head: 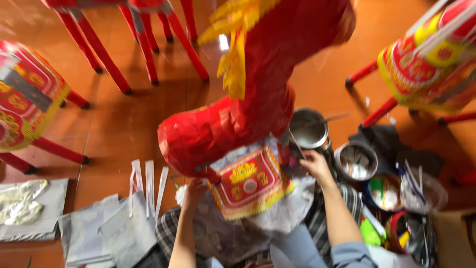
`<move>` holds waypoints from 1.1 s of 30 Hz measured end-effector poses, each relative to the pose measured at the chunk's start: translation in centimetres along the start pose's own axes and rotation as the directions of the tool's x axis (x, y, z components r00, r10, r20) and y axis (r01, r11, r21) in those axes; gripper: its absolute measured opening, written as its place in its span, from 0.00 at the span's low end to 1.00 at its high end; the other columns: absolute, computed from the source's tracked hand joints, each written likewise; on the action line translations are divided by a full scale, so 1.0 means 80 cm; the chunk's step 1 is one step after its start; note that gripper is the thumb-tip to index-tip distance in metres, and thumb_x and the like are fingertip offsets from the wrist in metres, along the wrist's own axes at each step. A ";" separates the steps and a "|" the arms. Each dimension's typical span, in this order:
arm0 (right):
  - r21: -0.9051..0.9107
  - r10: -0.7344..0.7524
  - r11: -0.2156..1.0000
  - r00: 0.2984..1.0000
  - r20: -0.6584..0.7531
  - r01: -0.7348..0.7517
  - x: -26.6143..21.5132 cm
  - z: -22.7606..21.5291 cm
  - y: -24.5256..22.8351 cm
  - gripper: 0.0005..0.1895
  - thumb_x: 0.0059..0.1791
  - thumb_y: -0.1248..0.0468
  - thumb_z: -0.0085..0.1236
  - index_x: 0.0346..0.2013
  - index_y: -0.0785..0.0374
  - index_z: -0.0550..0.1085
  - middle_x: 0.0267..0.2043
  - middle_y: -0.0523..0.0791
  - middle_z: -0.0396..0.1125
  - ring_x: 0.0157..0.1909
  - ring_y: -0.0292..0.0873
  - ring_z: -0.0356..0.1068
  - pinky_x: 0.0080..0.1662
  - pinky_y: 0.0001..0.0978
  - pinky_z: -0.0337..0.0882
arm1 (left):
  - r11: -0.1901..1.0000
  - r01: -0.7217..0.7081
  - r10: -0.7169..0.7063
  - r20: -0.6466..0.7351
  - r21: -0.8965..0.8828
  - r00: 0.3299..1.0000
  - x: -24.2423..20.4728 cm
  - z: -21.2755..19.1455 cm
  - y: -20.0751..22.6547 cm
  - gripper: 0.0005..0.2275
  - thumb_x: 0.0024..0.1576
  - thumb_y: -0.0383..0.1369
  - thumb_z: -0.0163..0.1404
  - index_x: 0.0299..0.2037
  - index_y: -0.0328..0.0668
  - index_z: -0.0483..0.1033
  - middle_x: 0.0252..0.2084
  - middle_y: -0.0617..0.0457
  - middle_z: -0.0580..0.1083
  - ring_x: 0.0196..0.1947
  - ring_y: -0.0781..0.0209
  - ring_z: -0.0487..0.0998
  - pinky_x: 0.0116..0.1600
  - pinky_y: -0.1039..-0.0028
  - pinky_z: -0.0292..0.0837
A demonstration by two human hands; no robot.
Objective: Assembling and decorating traditional red paper horse figures by gluing on paper panels and fringes.
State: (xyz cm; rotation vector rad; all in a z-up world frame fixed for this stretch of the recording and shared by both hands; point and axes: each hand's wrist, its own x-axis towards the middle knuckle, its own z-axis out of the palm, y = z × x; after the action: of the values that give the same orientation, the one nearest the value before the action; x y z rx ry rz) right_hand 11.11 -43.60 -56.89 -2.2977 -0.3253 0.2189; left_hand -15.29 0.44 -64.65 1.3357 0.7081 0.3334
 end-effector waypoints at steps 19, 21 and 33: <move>0.658 -0.176 0.635 0.905 -0.387 0.405 -0.109 -0.185 -0.353 0.08 0.54 0.66 0.45 0.44 0.64 0.72 0.23 0.43 0.62 0.18 0.32 0.53 0.19 0.19 0.48 | 0.975 -0.153 0.131 0.137 0.163 0.982 -0.028 0.064 0.084 0.21 0.42 0.28 0.64 0.45 0.44 0.72 0.37 0.53 0.76 0.36 0.64 0.73 0.42 0.71 0.70; 0.630 -0.230 0.629 0.883 -0.408 0.455 -0.111 -0.191 -0.382 0.10 0.54 0.67 0.45 0.45 0.68 0.73 0.20 0.44 0.59 0.18 0.32 0.52 0.21 0.20 0.49 | 0.984 -0.111 0.098 0.100 0.137 0.990 -0.032 0.073 0.093 0.18 0.40 0.27 0.64 0.40 0.41 0.72 0.32 0.51 0.76 0.31 0.62 0.74 0.37 0.70 0.70; 0.365 -0.397 0.706 0.766 -0.505 0.607 -0.095 -0.196 -0.400 0.09 0.54 0.70 0.46 0.47 0.66 0.71 0.27 0.44 0.62 0.21 0.33 0.59 0.26 0.22 0.62 | 0.769 -0.102 0.209 -0.098 0.631 0.973 -0.010 0.066 0.068 0.19 0.39 0.42 0.63 0.37 0.43 0.77 0.31 0.47 0.79 0.34 0.51 0.79 0.36 0.62 0.68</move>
State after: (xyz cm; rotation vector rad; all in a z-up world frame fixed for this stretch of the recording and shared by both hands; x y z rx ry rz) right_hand 2.67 -35.69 -22.34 -1.5817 -0.6074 -0.4055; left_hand -11.59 -2.87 -58.86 2.0306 0.8909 0.3593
